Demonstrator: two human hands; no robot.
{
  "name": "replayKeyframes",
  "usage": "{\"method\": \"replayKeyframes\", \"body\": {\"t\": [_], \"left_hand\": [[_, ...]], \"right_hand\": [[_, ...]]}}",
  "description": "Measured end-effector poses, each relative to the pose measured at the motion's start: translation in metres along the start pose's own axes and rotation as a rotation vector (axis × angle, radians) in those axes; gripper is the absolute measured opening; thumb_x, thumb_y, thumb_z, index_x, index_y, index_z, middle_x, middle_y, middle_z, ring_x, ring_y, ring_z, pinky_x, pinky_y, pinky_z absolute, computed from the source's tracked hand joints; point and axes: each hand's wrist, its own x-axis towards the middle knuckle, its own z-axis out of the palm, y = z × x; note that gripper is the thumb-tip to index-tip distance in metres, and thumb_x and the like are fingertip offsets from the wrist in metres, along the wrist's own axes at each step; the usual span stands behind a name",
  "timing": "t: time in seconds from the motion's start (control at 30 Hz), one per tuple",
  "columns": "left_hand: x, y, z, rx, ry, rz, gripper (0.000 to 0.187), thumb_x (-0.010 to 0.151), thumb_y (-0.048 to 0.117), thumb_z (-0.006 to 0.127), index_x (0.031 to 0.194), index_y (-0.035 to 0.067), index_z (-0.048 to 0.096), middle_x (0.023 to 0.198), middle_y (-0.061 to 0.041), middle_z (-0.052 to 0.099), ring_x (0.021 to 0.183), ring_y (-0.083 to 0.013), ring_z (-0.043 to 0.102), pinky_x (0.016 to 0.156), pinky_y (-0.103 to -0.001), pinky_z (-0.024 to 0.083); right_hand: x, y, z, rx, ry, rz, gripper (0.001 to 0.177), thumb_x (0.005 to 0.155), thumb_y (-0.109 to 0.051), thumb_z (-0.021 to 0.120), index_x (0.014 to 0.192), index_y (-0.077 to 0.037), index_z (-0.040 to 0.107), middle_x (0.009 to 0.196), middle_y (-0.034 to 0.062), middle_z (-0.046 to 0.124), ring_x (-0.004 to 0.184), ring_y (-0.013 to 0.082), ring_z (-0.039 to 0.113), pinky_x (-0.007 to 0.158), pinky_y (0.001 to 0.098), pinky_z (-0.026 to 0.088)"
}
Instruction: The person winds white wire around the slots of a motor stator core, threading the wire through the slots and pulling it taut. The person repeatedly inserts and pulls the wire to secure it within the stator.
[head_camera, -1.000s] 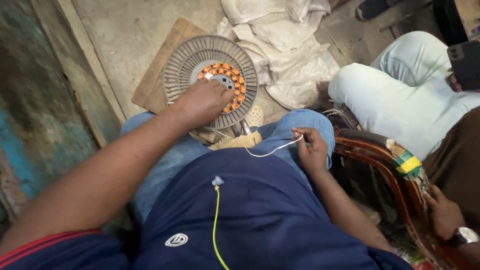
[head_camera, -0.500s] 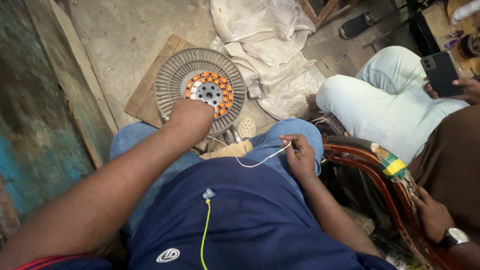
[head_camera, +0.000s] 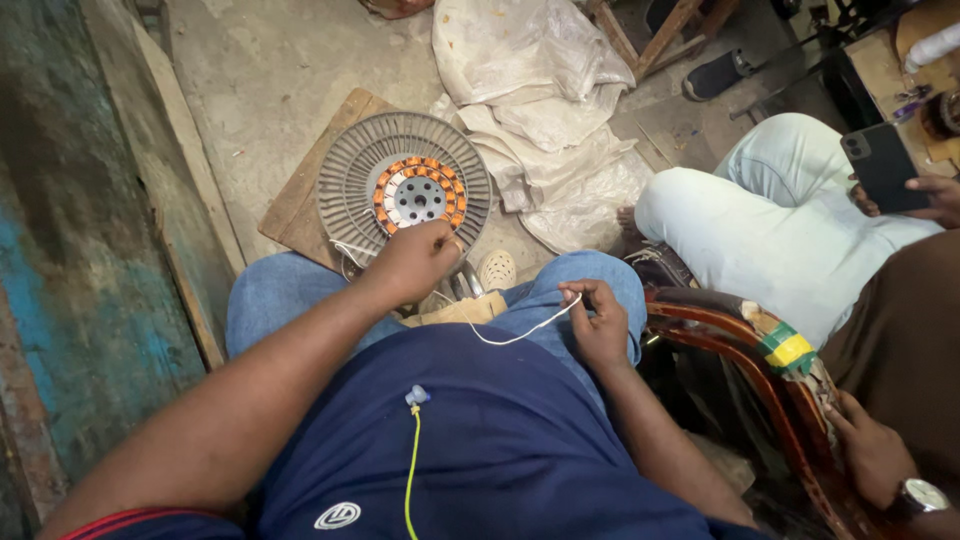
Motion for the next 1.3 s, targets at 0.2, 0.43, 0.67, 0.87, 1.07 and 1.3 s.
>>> {"method": "replayKeyframes", "body": {"t": [0.2,0.43,0.67,0.87,1.07,1.3], "left_hand": [[-0.008,-0.010,0.006,0.230,-0.277,0.006,0.027,0.090,0.035,0.064,0.097,0.011,0.072,0.087,-0.014,0.073,0.083,-0.0350,0.072,0.074,-0.048,0.054],[-0.017,-0.040,0.028,0.252,-0.558,0.079,0.033,0.094,0.038,0.060,0.106,0.011,0.075,0.102,-0.017,0.075,0.097,-0.0358,0.070,0.084,-0.046,0.053],[-0.022,-0.073,-0.036,0.219,-0.822,-0.212,0.041,0.089,0.046,0.065,0.109,0.012,0.077,0.102,-0.007,0.081,0.097,-0.0218,0.075,0.088,-0.038,0.056],[-0.025,-0.104,-0.037,0.161,-0.844,-0.067,0.042,0.092,0.048,0.061,0.107,0.013,0.080,0.110,-0.002,0.078,0.102,-0.0160,0.069,0.092,-0.034,0.051],[-0.023,-0.137,-0.068,0.147,-0.789,-0.487,0.052,0.091,0.057,0.064,0.100,0.011,0.085,0.098,-0.008,0.083,0.092,-0.0236,0.075,0.090,-0.039,0.055],[0.009,-0.058,-0.137,1.039,-0.240,-0.376,0.036,0.091,0.038,0.070,0.119,0.017,0.077,0.115,-0.011,0.078,0.108,-0.0284,0.075,0.091,-0.053,0.055]], "right_hand": [[-0.001,0.002,-0.001,0.045,0.000,0.010,0.010,0.099,-0.010,0.067,0.107,-0.003,0.066,0.098,0.0063,0.076,0.081,0.0105,0.072,0.074,0.0245,0.056],[-0.001,0.000,-0.001,0.000,-0.002,-0.014,0.009,0.100,-0.009,0.067,0.106,-0.003,0.067,0.093,0.0061,0.076,0.081,0.0095,0.072,0.073,0.0244,0.056],[-0.004,0.011,0.001,0.096,-0.012,-0.012,0.009,0.101,-0.007,0.067,0.107,-0.001,0.062,0.102,0.0073,0.076,0.084,0.0101,0.071,0.076,0.0245,0.056],[-0.002,0.016,0.005,0.172,-0.020,-0.013,0.012,0.101,-0.006,0.066,0.109,-0.001,0.059,0.105,0.0081,0.075,0.085,0.0104,0.071,0.078,0.0242,0.057],[-0.004,0.020,-0.002,0.119,-0.012,-0.011,0.010,0.102,-0.004,0.066,0.109,-0.001,0.061,0.105,0.0104,0.075,0.085,0.0126,0.070,0.077,0.0252,0.056],[-0.001,0.022,0.003,0.193,-0.008,-0.010,0.012,0.101,-0.005,0.066,0.110,-0.001,0.060,0.107,0.0089,0.075,0.086,0.0115,0.070,0.080,0.0247,0.056]]}}
